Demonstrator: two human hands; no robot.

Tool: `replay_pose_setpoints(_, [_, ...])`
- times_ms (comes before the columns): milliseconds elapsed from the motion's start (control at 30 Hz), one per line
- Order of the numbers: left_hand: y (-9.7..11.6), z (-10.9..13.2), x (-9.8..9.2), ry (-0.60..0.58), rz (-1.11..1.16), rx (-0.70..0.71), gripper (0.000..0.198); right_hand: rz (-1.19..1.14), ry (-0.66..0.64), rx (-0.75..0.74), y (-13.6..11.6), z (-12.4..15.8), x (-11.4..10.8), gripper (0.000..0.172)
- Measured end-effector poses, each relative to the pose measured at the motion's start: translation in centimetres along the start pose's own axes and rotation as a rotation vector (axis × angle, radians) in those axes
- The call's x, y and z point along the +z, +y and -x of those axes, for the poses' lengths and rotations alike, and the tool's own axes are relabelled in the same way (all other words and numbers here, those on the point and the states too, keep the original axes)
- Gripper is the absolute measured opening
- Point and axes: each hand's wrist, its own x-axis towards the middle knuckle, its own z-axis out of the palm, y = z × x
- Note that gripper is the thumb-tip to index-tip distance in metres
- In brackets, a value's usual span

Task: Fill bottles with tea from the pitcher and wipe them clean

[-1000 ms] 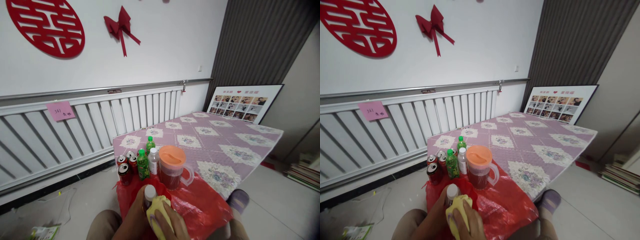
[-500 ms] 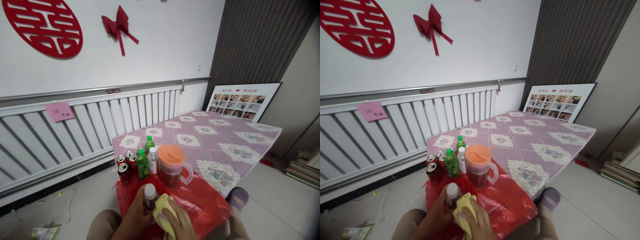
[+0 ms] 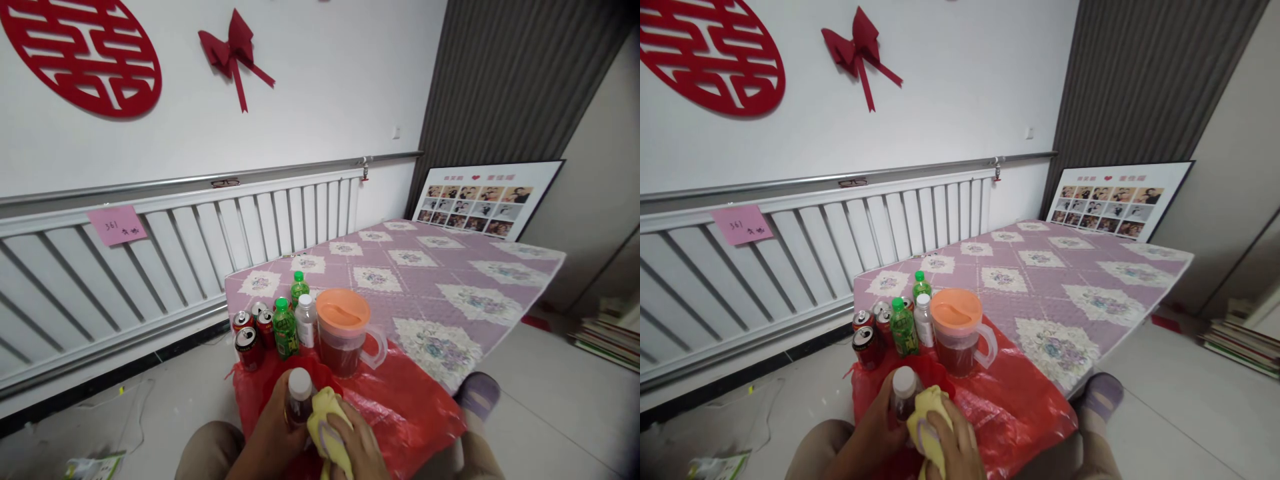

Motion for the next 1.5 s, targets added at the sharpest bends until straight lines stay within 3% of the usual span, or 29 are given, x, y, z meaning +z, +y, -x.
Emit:
replay_pose_setpoints(133, [-1.3,0.0,-0.1,0.033,-0.062,-0.022,0.072,-0.128,-0.042,0.090,2.4,0.0,-0.3,0.055])
replay_pose_setpoints(433, [0.5,0.0,0.3,-0.013,0.061,0.027,0.056,-0.268,0.033,0.101,-0.6,-2.3,-0.9,0.052])
replay_pose_setpoints(600, [-1.0,0.2,0.1,0.018,-0.002,-0.011,0.065,-0.368,-0.061,0.283,0.6,-1.8,0.0,0.050])
replay_pose_setpoints(733, [-2.1,0.3,0.1,0.057,-0.100,-0.032,0.074,-0.397,-0.091,0.329,1.3,-1.3,0.4,0.053])
replay_pose_setpoints(933, [-1.5,0.2,0.9,0.338,-0.260,-0.038,0.072,-0.411,-0.050,0.282,0.0,-2.5,-1.2,0.050])
replay_pose_setpoints(1133, [-0.6,0.2,0.1,0.203,-0.150,-0.038,0.051,-0.355,-0.012,0.222,-1.4,-4.2,-2.4,0.050])
replay_pose_setpoints(1267, [-2.0,0.0,-1.8,0.101,0.060,-0.072,0.073,-0.353,-0.053,0.210,-0.7,-3.5,-1.1,0.054])
replay_pose_setpoints(1367, [-3.0,0.1,-2.8,0.017,0.105,-0.073,0.069,-0.358,-0.118,0.262,0.0,-2.7,-0.1,0.054])
replay_pose_setpoints(1500, [-2.6,0.6,-2.3,0.072,0.052,-0.076,0.065,-0.374,-0.114,0.292,-0.3,-3.1,-0.5,0.053])
